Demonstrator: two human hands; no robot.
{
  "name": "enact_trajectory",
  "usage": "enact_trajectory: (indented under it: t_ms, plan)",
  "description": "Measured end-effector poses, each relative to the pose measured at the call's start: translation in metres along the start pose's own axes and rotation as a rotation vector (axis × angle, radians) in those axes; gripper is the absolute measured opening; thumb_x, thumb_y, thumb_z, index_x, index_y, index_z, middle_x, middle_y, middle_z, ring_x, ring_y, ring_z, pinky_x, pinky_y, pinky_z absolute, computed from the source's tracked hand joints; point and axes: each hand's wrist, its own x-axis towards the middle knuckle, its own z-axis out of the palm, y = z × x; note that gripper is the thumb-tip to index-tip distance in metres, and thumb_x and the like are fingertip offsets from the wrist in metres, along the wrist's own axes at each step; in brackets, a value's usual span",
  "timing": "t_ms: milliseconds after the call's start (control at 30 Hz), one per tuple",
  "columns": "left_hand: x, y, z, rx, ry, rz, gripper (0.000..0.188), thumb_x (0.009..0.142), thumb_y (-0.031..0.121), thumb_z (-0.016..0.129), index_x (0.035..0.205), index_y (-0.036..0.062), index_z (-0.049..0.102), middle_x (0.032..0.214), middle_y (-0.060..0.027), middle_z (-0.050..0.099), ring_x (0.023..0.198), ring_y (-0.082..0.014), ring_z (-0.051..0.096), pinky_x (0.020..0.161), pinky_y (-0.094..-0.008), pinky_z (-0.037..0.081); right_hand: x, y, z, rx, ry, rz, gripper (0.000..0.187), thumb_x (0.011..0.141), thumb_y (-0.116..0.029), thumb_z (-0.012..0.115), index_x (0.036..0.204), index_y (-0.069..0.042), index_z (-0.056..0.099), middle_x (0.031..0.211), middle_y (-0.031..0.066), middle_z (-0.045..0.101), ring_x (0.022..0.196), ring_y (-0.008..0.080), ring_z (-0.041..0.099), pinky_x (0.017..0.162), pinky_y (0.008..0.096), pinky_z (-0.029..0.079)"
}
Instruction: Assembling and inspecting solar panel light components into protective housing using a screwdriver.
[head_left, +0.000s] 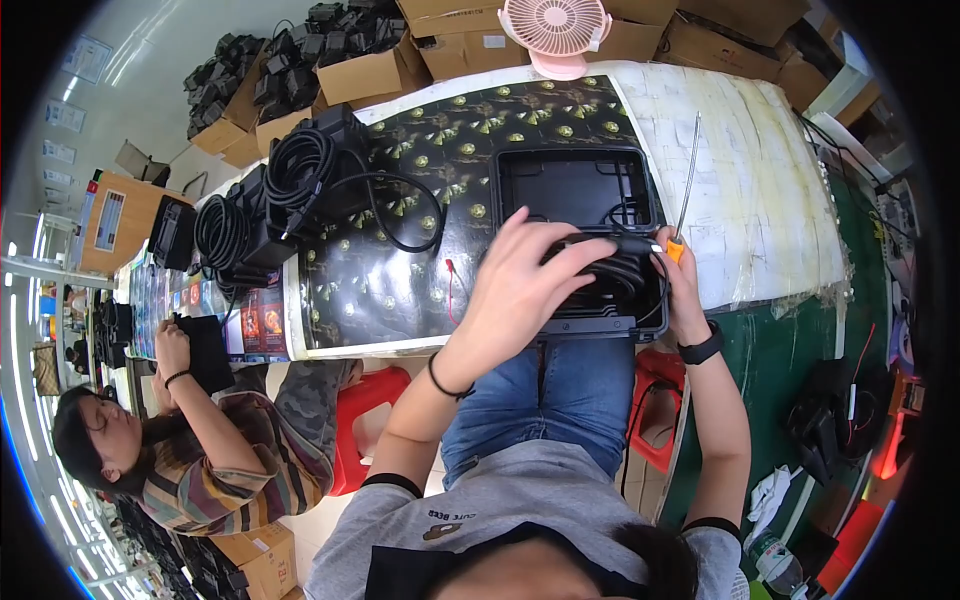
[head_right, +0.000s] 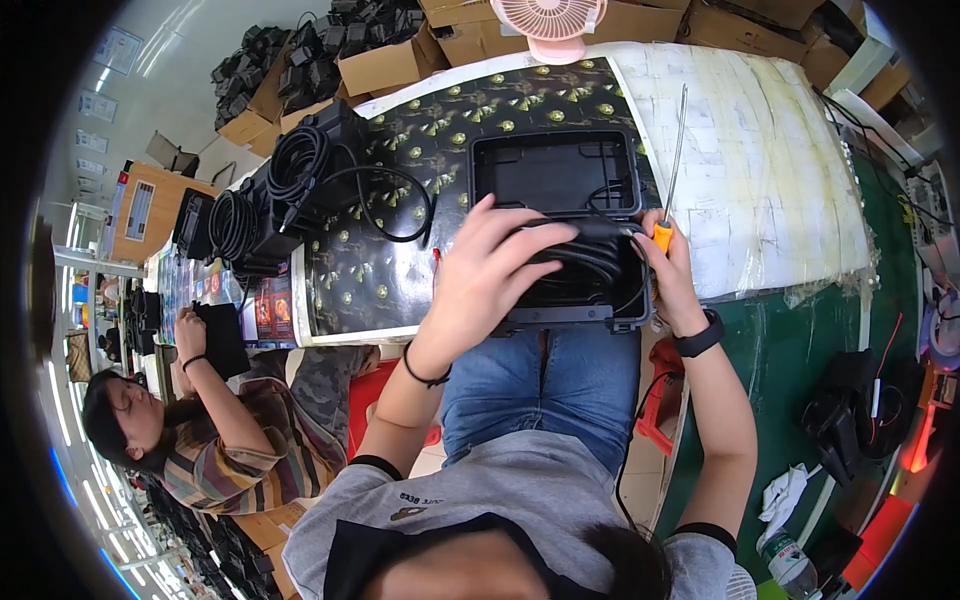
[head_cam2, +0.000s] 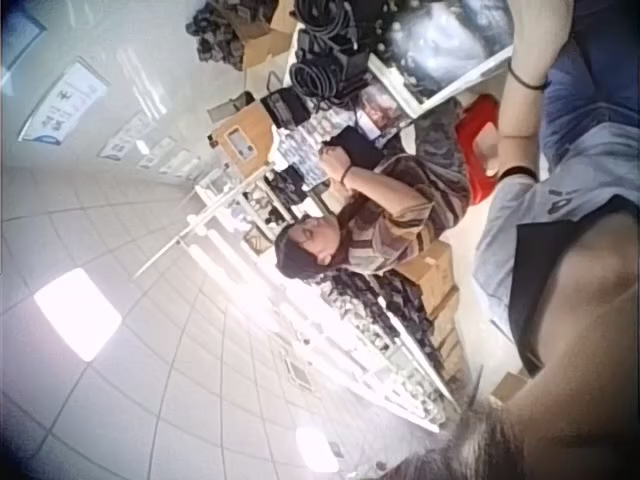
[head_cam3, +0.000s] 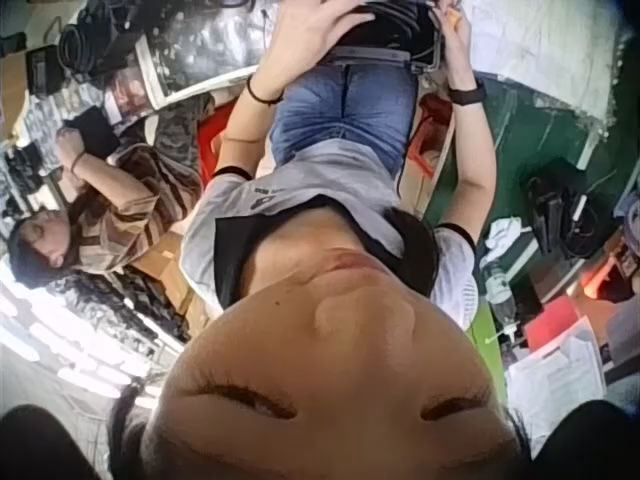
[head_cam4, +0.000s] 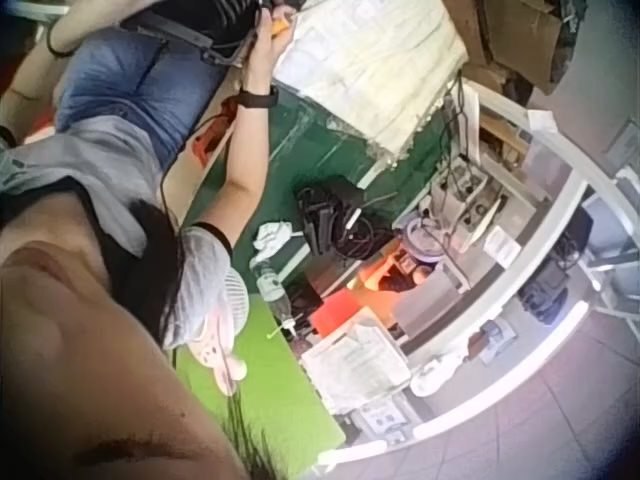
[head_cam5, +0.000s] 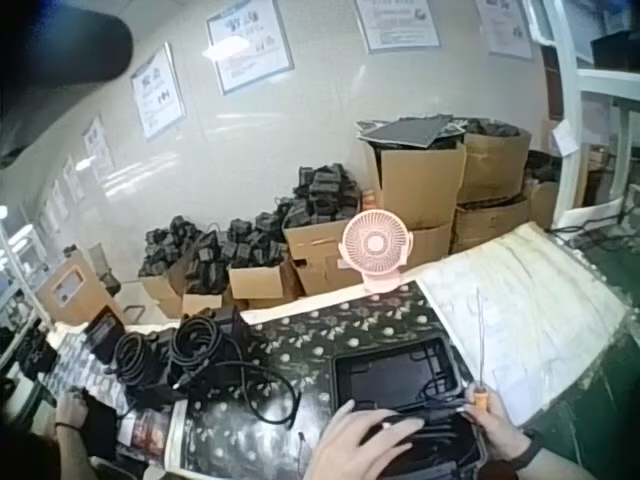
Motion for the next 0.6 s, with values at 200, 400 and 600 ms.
enact_trajectory:
  t_ms: [200, 400, 600]
  plan:
    - [-0.058, -0.022, -0.031, 0.175, 0.883, -0.094, 0.054, 0.062, -0.004, 0.087, 0.105, 0.0120, 0.060, 0.120, -0.0133, 0.057, 0.102, -0.0286, 0.058, 0.081, -0.0359, 0.047, -0.003, -0.009, 0.007, -0.083, 0.043, -0.051, 0.016, 0.093, -0.011, 0.062, 0.095, -0.012, 0.046, 0.093, -0.0037, 0.045, 0.079, 0.0016, 0.043, 0.071, 0.0164, 0.036]
    - [-0.102, -0.026, -0.031, 0.638, 0.244, -0.391, 0.041, 0.072, 0.010, 0.083, 0.110, 0.0123, 0.068, 0.129, -0.0138, 0.053, 0.118, -0.0339, 0.048, 0.102, -0.0441, 0.037, -0.003, -0.001, 0.004, -0.019, 0.107, -0.101, 0.020, 0.091, -0.012, 0.065, 0.095, -0.013, 0.046, 0.104, 0.0009, 0.051, 0.080, 0.0019, 0.044, 0.073, 0.0160, 0.036]
    - [-0.132, -0.024, -0.016, -0.276, -0.077, -0.275, 0.082, 0.079, 0.023, 0.081, 0.144, -0.0031, 0.037, 0.134, -0.0192, 0.056, 0.123, -0.0385, 0.055, 0.106, -0.0458, 0.041, -0.003, 0.002, 0.003, -0.071, 0.129, -0.129, 0.020, 0.090, -0.014, 0.066, 0.094, -0.014, 0.047, 0.108, 0.0027, 0.052, 0.083, 0.0032, 0.043, 0.076, 0.0181, 0.036]
